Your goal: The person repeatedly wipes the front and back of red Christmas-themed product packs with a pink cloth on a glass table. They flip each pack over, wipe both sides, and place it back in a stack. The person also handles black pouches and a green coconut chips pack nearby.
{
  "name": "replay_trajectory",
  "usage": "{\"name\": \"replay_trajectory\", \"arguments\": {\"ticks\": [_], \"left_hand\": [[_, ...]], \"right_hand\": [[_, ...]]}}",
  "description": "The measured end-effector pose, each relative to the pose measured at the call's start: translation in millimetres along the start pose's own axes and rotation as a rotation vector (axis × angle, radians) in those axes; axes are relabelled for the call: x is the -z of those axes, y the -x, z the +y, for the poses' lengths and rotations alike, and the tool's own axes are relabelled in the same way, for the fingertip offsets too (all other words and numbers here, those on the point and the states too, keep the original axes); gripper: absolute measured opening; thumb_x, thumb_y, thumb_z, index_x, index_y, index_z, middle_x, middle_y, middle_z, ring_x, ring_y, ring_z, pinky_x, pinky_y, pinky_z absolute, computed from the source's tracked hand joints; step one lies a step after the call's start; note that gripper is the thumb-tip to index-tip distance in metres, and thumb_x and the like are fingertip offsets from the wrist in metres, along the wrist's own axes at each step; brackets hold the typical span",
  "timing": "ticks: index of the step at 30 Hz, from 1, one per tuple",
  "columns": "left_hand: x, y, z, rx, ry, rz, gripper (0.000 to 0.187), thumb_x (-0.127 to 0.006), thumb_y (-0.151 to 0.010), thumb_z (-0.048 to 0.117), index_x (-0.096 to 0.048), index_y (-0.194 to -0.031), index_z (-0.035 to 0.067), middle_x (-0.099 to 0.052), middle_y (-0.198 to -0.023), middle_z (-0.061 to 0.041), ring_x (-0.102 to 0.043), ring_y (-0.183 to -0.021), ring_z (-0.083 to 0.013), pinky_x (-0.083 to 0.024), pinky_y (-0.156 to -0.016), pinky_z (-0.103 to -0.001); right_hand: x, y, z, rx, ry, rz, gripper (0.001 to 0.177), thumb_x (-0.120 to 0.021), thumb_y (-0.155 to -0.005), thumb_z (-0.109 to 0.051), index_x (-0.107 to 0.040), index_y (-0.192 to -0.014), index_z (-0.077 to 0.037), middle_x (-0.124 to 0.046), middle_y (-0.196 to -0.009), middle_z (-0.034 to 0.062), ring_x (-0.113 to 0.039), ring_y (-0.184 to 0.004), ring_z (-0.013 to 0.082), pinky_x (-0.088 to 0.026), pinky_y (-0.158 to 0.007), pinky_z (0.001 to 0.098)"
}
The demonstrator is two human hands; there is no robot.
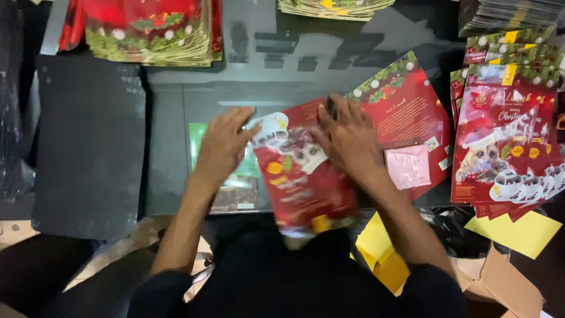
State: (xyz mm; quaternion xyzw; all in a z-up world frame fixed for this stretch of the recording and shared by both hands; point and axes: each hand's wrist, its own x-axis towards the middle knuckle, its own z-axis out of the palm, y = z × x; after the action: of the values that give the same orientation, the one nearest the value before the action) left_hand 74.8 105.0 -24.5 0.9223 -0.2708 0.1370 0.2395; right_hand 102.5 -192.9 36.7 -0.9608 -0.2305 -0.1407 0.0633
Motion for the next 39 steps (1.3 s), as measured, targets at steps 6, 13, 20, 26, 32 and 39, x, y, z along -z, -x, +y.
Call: {"name": "replay_trajectory", "arguments": {"ticks": [6,13,20,26,32,39], "left_hand": [[25,47,109,0.369,0.639,-0.26,0.043,-0.044,-0.1,0.006,-0.056,-0.141,0.01,-0.058,-0.134,-0.009,-0.057,-0.128,-0.0223,-0.05,-0.095,-0.028],[-11,65,124,0.054,0.046,0.093,0.019,-0.067,-0.101,0.021,-0.073,-0.112,0.007,-0.067,-0.111,-0.006,-0.061,-0.122,-0.0282,-0.039,-0.115,-0.054],[-18,11,79,0.056,0.141,-0.422,0.072,-0.069,-0.086,0.064,-0.062,-0.131,0.008,-0.058,-0.143,-0.017,-0.041,-0.147,-0.0372,-0.024,-0.122,-0.062],[-7,-34,66,-0.009,0.005,-0.574,0.153,-0.083,-0.051,0.078,-0.018,-0.162,-0.003,-0.014,-0.171,-0.025,-0.011,-0.159,-0.0402,-0.01,-0.125,-0.066],[7,-27,66,0.0,-0.01,-0.683,0.154,-0.088,-0.05,0.072,-0.013,-0.163,0.0,-0.008,-0.172,-0.022,-0.006,-0.159,-0.0384,-0.006,-0.123,-0.071],[24,-15,70,0.091,0.149,-0.748,0.149,-0.084,-0.062,0.074,-0.004,-0.165,0.002,0.0,-0.172,-0.023,0.002,-0.159,-0.0415,0.004,-0.121,-0.071]], "right_hand": [[-44,-3,-23,0.219,0.108,-0.178,0.104,-0.051,-0.075,-0.094,-0.055,-0.147,-0.019,-0.045,-0.157,0.0187,-0.045,-0.14,0.0408,-0.041,-0.106,0.0575],[-83,-42,-14,0.061,-0.092,-0.122,0.093,-0.041,-0.076,-0.101,-0.06,-0.11,-0.017,-0.053,-0.112,0.0103,-0.055,-0.103,0.0336,-0.039,-0.092,0.0545],[-108,-71,6,0.035,-0.289,-0.045,0.045,-0.073,-0.089,-0.066,-0.063,-0.098,-0.022,-0.05,-0.097,0.0002,-0.059,-0.088,0.0292,-0.045,-0.073,0.0478],[-54,-7,47,-0.004,-0.227,-0.217,0.059,-0.069,-0.089,-0.068,-0.067,-0.092,-0.009,-0.054,-0.106,0.0111,-0.057,-0.107,0.0374,-0.044,-0.097,0.0501],[40,27,118,-0.113,-0.859,-0.486,0.069,-0.054,-0.1,-0.068,-0.068,-0.096,0.0,-0.069,-0.096,0.0179,-0.071,-0.096,0.0378,-0.057,-0.087,0.0462],[-74,205,215,-0.529,-1.453,-0.662,0.048,-0.075,-0.085,-0.025,-0.066,-0.105,0.017,-0.075,-0.097,0.0364,-0.078,-0.085,0.0441,-0.059,-0.081,0.0437]]}}
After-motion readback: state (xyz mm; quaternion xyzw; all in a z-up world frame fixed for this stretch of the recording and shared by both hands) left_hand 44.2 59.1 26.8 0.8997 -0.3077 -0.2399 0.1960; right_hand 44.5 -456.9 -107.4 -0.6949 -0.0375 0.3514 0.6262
